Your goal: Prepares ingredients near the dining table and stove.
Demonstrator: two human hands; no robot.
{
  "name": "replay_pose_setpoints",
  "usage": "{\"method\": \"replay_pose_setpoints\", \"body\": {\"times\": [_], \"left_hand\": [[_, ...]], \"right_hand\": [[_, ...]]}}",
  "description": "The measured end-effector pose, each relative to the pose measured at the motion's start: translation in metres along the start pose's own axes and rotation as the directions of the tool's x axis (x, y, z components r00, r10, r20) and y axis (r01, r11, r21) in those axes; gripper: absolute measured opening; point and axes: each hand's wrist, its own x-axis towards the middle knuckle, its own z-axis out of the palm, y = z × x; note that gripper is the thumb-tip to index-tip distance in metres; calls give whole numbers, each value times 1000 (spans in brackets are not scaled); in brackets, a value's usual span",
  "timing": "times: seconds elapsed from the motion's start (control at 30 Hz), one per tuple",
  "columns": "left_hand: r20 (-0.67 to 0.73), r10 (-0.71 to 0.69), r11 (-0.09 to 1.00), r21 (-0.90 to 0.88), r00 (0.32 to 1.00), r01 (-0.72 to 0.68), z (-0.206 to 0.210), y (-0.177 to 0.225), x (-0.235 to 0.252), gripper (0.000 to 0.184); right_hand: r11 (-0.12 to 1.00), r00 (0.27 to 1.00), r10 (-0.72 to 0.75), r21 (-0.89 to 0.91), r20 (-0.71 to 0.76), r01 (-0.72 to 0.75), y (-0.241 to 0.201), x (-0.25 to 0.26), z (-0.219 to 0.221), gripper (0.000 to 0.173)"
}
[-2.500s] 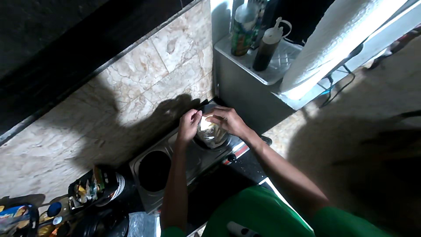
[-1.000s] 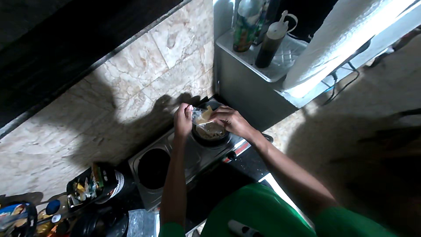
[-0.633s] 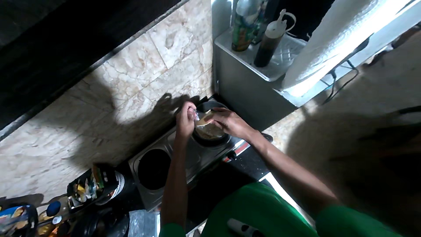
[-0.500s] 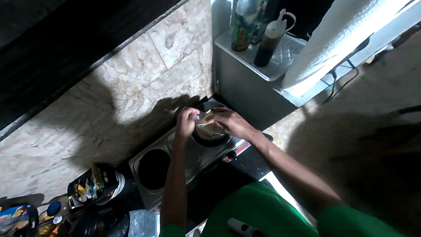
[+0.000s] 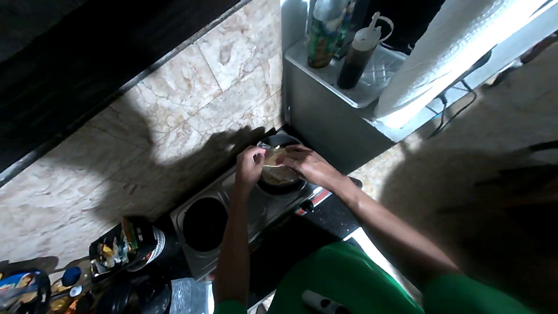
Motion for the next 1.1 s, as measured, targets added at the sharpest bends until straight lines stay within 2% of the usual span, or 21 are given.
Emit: {"method": "replay_pose_setpoints", "body": {"times": [0.13, 0.2, 0.33, 0.47, 0.6, 0.77, 0.97, 1.1], "left_hand": [[78, -70, 979, -187, 994, 84, 1, -2, -2, 25], [117, -61, 963, -255, 991, 89, 0, 0, -3, 33], [159, -88, 963, -237, 983, 125, 5, 0, -4, 62], [137, -70, 983, -161, 988, 92, 12, -5, -2, 65], [147, -56, 988, -135, 988, 76, 13, -7, -2, 74], [230, -134, 974, -148, 964, 171, 10, -8, -4, 85], [305, -207, 950, -164, 930, 265, 10, -18, -9, 77], [353, -231, 920, -225, 907, 322, 5, -16, -12, 88]], "right_hand": [[999, 999, 51, 12, -8, -51, 2, 1, 2, 27], [994, 995, 101, 30, -15, -100, 2, 1, 3, 28], [977, 978, 206, 61, -24, -204, 2, 4, 3, 21], [975, 976, 215, 52, -20, -214, 5, 9, 3, 21], [953, 964, 266, 151, 1, -263, 8, 14, -1, 21], [881, 934, 358, 330, 5, -339, 9, 15, -11, 22], [781, 904, 424, 488, 45, -390, 9, 5, -25, 20], [721, 883, 466, 553, 60, -418, 9, 1, -32, 17]]}}
